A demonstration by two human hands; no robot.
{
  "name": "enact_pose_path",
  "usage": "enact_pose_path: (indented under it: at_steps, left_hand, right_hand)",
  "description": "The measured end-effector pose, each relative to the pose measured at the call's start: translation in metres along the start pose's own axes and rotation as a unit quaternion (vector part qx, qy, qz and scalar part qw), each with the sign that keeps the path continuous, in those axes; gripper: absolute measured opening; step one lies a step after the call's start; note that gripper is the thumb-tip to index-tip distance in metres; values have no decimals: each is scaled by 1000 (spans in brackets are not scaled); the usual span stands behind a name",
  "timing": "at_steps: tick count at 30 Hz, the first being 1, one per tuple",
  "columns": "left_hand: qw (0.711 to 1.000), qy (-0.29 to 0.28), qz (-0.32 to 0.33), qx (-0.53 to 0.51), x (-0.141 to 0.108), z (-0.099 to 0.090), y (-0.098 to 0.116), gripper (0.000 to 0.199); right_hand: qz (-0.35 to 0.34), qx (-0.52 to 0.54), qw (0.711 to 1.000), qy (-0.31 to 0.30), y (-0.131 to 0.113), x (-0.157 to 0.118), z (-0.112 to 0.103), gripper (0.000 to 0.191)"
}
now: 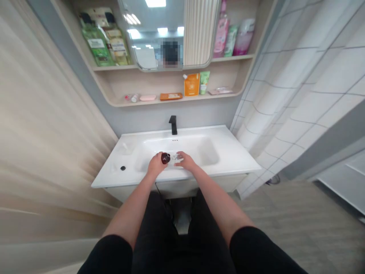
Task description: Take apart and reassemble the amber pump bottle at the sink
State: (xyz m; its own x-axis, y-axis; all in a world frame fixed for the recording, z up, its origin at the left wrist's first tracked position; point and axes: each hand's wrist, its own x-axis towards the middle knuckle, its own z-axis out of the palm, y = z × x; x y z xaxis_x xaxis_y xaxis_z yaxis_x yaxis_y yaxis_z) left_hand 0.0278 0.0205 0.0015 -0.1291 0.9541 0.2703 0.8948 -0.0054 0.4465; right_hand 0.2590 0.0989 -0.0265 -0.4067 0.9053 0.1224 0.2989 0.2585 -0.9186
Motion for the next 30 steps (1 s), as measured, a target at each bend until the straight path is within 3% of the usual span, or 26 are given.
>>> enact_pose_path:
  at_steps: [13,30]
  left_hand:
    - [995,13,4,97,-7,-8,13,51]
    - [995,38,35,90,-9,-7,11,58]
  right_hand:
    - [-26,-33,999,7,2,1,0,80]
    - [-28,-54,998,-6,9,5,1,83]
